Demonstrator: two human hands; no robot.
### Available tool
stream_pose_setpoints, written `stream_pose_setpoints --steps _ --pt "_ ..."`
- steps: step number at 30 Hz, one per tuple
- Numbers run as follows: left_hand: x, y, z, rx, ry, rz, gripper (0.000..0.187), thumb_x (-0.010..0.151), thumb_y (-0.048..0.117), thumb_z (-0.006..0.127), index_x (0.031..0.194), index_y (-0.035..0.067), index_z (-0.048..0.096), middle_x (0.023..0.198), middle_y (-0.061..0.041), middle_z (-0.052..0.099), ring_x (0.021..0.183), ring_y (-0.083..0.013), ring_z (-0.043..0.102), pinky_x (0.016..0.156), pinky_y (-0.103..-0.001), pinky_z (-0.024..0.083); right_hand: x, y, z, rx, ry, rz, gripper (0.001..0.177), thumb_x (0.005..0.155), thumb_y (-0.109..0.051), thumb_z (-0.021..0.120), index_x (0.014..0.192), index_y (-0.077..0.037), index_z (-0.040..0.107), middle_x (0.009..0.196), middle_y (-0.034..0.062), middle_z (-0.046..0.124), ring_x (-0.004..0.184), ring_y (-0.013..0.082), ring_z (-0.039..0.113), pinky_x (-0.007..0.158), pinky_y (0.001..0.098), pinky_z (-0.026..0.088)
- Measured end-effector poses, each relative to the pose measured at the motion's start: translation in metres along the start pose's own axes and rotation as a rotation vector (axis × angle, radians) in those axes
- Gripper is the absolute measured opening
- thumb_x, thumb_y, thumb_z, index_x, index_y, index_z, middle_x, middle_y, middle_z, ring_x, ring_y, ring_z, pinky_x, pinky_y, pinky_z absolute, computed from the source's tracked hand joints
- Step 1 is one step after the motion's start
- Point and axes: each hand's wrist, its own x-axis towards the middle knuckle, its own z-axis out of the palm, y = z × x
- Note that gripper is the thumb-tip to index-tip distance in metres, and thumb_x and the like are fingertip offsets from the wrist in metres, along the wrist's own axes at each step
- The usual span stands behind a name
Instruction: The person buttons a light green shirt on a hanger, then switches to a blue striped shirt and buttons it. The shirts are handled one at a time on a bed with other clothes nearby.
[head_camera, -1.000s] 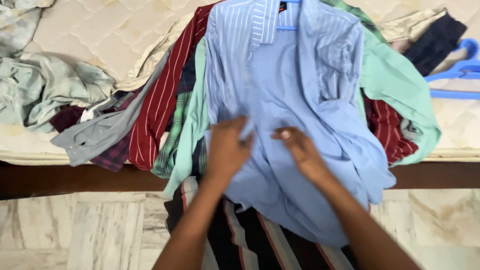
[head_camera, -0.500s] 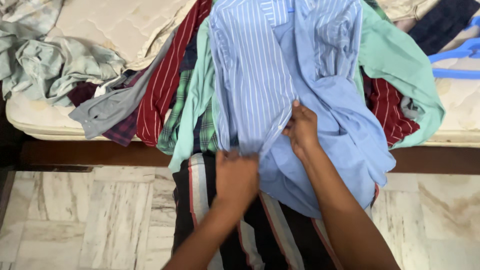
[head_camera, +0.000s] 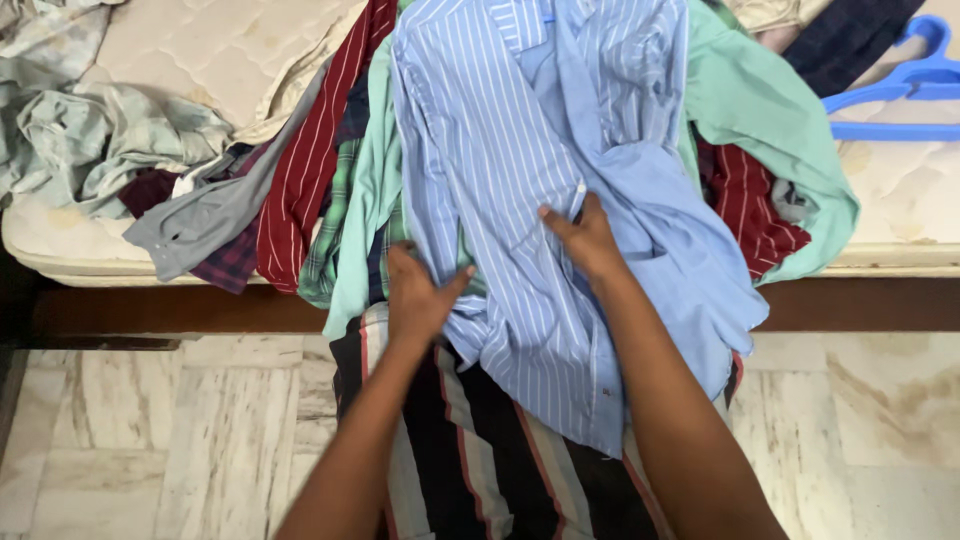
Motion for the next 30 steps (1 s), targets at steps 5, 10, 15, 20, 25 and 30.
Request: stream_pose_setpoints --steps 5,10,15,20,25,30 --pt "0.040 -0.100 0.010 -0.325 -0.723 -0.748 0.040 0.100 0.026 0.069 0.116 -0.010 0.075 0.096 -0.029 0.061 0.080 -0.0363 0.053 0.071 -0.050 0.040 -0.005 0.027 -0.012 -0.051 -0.158 -0.258 0.083 0.083 -0.010 0.086 0.145 0.006 0.033 0.126 0.0210 0.064 0.114 0.0254 0.066 0.096 0.0389 0.054" --pt "0.149 -0.168 -0.157 -1.382 -0.011 -0.977 0.031 0.109 0.028 0.051 0.123 0.004 0.064 0.117 -0.011 0.074 0.106 -0.0224 0.075 0.095 -0.038 0.060 -0.010 0.027 -0.023 -0.175 -0.135 0.017 0.085 0.079 -0.004 0.073 0.152 -0.002 0.030 0.108 0.0203 0.069 0.095 0.0263 0.069 0.084 0.0389 0.057" --pt "0.133 -0.161 -0.219 0.260 0.377 -0.015 0.054 0.083 -0.002 0.078 0.130 0.000 0.051 0.124 -0.018 0.055 0.108 -0.0358 0.055 0.090 -0.048 0.048 -0.009 0.036 -0.021 -0.189 -0.126 -0.106 0.081 0.081 -0.004 0.068 0.152 -0.002 0.031 0.108 0.0200 0.068 0.093 0.0258 0.068 0.081 0.0373 0.056" --pt "0.065 -0.110 -0.153 -0.158 0.083 0.035 0.040 0.100 0.007 0.067 0.138 0.002 0.056 0.131 -0.013 0.058 0.119 -0.0267 0.055 0.103 -0.037 0.047 -0.031 0.011 -0.031 -0.378 -0.080 -0.145 0.076 0.078 -0.007 0.072 0.145 -0.001 0.039 0.084 0.0163 0.068 0.074 0.0230 0.067 0.069 0.0376 0.054" --pt "0.004 -0.002 -0.099 -0.289 -0.186 0.104 0.033 0.086 -0.003 0.065 0.119 0.001 0.063 0.119 -0.017 0.064 0.110 -0.0332 0.066 0.098 -0.040 0.051 -0.032 -0.001 -0.105 -0.497 0.576 -0.502 0.016 0.099 -0.016 0.073 0.108 -0.003 0.070 0.094 0.0130 0.071 0.085 0.0243 0.067 0.079 0.0382 0.054" --pt "-0.008 0.045 -0.076 -0.413 -0.290 0.240 0.028 0.084 -0.003 0.066 0.112 0.000 0.065 0.117 -0.017 0.064 0.111 -0.0378 0.065 0.096 -0.042 0.051 -0.036 0.009 -0.177 -0.881 0.324 -0.436 0.054 0.075 -0.033 0.090 0.107 0.003 0.066 0.098 0.0220 0.068 0.091 0.0382 0.066 0.077 0.0475 0.051"
